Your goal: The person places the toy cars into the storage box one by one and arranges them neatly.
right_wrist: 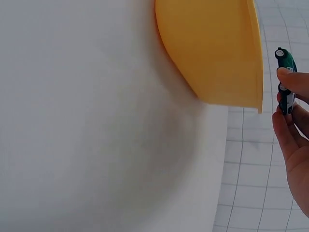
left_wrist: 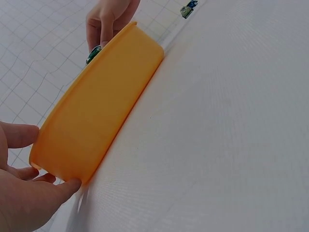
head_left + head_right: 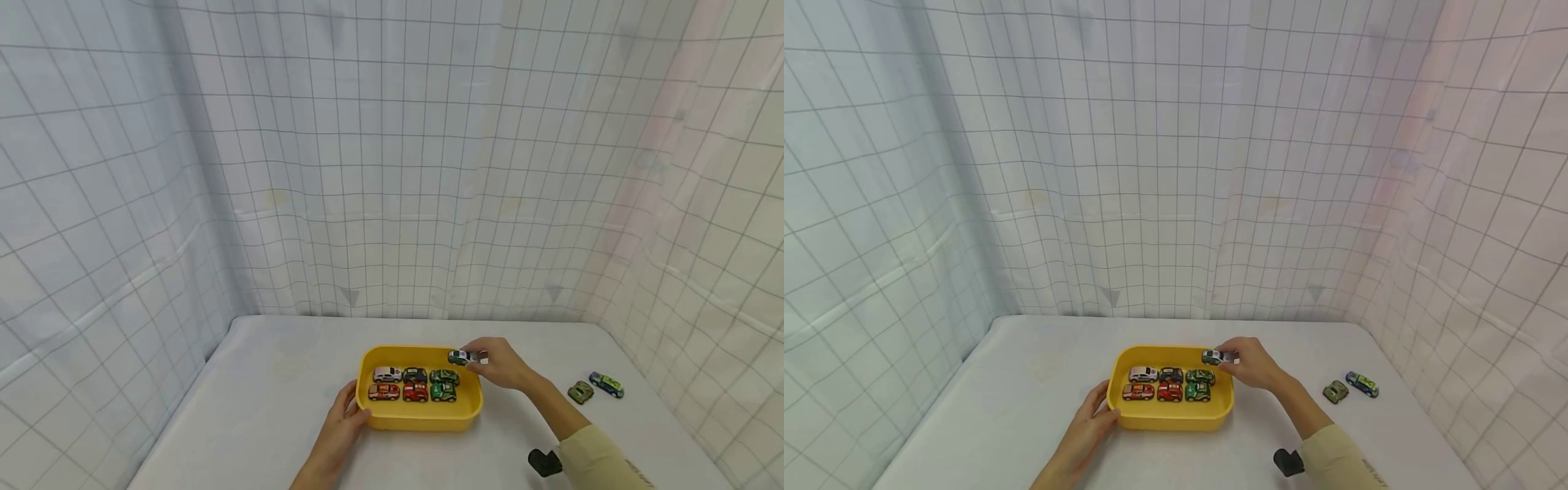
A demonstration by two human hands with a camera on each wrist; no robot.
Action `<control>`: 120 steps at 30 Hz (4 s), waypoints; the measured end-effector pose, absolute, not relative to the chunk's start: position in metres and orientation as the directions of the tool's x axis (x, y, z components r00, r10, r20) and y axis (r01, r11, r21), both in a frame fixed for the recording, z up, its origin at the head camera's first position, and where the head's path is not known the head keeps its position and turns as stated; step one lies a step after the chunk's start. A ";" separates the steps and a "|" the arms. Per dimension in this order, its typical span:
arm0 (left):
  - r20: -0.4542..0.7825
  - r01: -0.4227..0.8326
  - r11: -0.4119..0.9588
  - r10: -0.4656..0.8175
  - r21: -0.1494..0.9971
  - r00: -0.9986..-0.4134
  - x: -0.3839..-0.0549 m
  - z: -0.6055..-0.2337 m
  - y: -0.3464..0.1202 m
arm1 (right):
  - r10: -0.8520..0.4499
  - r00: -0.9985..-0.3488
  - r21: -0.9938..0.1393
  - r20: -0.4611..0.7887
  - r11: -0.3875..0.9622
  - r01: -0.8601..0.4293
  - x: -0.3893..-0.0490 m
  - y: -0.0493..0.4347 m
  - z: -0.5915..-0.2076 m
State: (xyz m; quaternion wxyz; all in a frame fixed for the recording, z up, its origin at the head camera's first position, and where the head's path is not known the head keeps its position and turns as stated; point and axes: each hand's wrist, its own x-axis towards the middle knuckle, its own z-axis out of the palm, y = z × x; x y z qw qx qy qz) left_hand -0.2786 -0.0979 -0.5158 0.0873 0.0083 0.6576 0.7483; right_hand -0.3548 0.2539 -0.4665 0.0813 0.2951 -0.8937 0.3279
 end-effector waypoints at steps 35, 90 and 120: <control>-0.103 -0.122 -0.124 0.153 0.985 -0.983 -0.279 -0.518 -0.098 | -0.612 -0.736 -0.454 0.289 0.589 -0.668 -0.347 0.171 -0.477; -0.109 -0.136 -0.160 0.168 0.978 -0.980 -0.280 -0.519 -0.099 | -0.692 -0.715 -0.429 0.101 0.618 -0.659 -0.349 0.097 -0.491; -0.081 -0.103 -0.154 0.147 0.983 -0.986 -0.279 -0.520 -0.097 | -0.627 -0.760 -0.489 0.174 0.615 -0.619 -0.345 0.163 -0.465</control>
